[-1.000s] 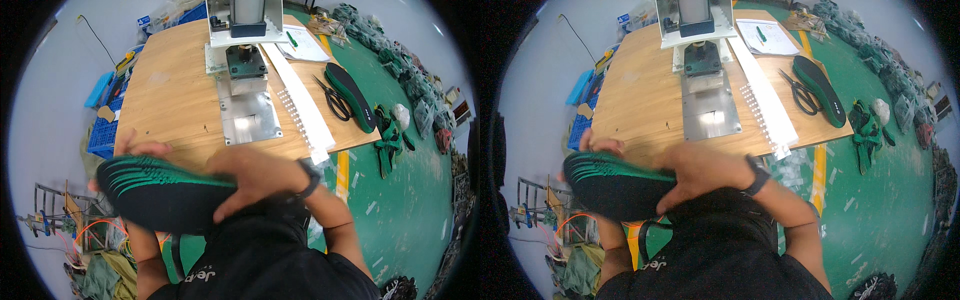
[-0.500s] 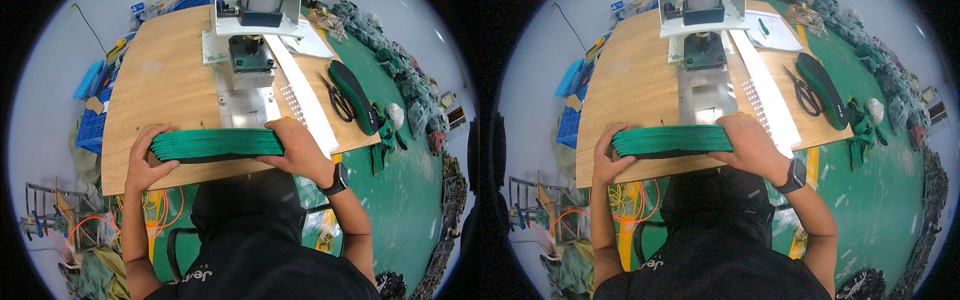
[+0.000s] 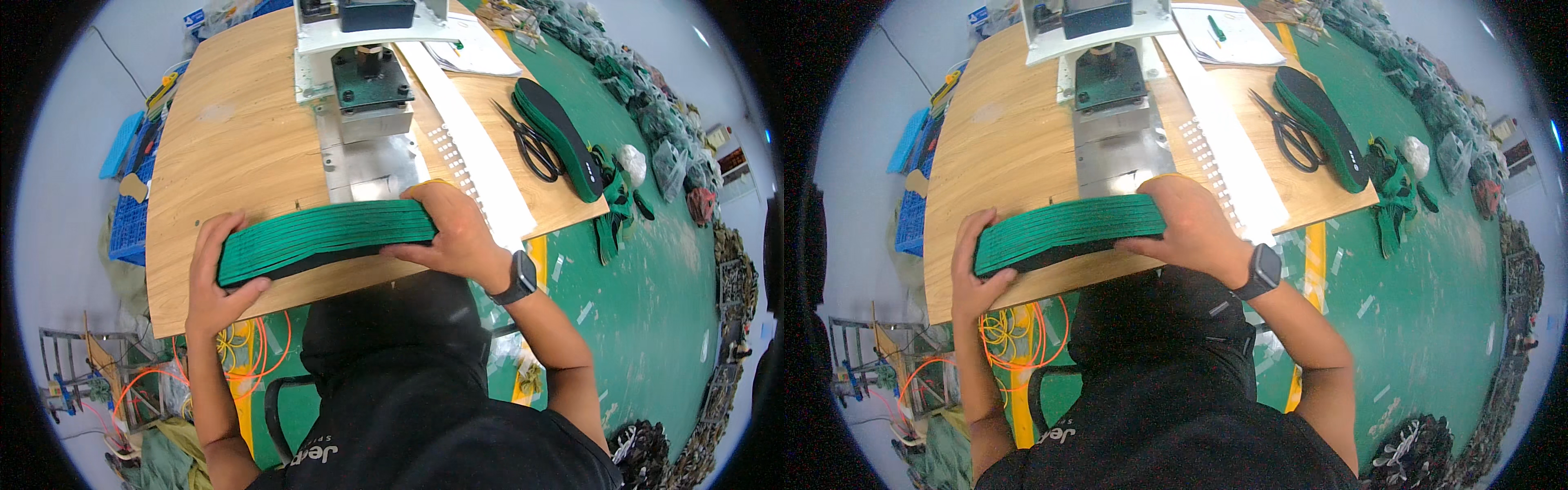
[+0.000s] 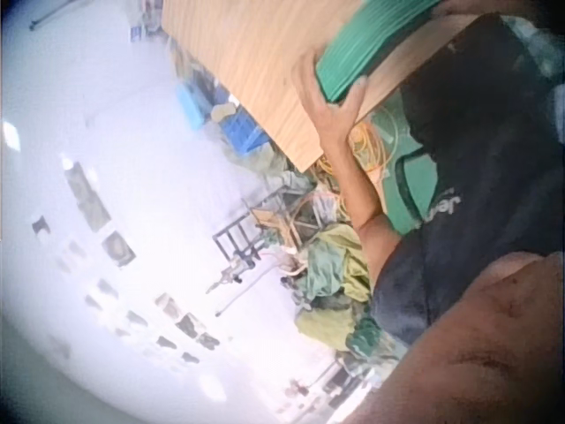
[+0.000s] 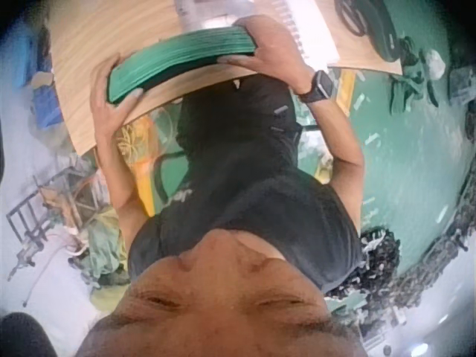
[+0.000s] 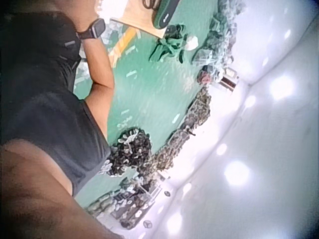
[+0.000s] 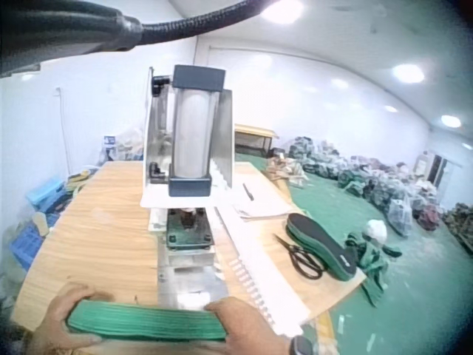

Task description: The person applies labels to a stack of green and black shoe soles using a manual press and cuts the label strip with scissors. They then move to a large pile of soles on the floor, picking through them and stacking specific pairs together.

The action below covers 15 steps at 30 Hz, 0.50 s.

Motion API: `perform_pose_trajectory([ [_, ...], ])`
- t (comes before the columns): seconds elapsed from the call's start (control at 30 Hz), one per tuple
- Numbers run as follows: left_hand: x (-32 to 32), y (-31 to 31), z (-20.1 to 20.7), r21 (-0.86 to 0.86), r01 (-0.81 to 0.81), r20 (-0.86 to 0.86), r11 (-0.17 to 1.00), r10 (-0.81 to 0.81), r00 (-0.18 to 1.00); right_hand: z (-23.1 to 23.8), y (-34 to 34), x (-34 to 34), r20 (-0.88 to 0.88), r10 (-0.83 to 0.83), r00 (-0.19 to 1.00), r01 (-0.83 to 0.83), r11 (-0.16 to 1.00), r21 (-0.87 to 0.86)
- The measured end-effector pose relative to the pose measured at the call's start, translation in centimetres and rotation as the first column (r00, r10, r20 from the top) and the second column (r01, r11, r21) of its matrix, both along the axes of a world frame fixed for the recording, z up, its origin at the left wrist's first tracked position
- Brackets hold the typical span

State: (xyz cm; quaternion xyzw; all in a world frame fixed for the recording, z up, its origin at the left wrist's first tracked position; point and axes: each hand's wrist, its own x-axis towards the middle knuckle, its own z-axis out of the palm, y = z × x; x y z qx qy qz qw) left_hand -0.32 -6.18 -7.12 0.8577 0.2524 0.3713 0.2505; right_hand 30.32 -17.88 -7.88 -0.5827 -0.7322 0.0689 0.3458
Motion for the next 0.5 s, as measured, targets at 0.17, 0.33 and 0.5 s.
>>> perform_pose_trajectory([
  [0.17,-0.4,0.1,-0.9,0.098,-0.024,-0.017,0.995,0.025,1.000,0.0,-0.1,-0.5,-0.052,0.009,0.999,-0.007,0.999,0.039],
  [0.33,0.0,0.2,-1.1,0.038,-0.007,-0.005,0.999,0.008,1.000,-1.5,-1.3,0.8,-0.271,0.056,0.961,-0.056,0.998,0.008],
  [0.5,-0.5,0.0,-0.7,-0.225,-0.113,0.083,0.968,0.134,0.987,-0.8,-0.8,-0.3,-0.341,-0.039,0.939,0.013,0.997,-0.077],
])
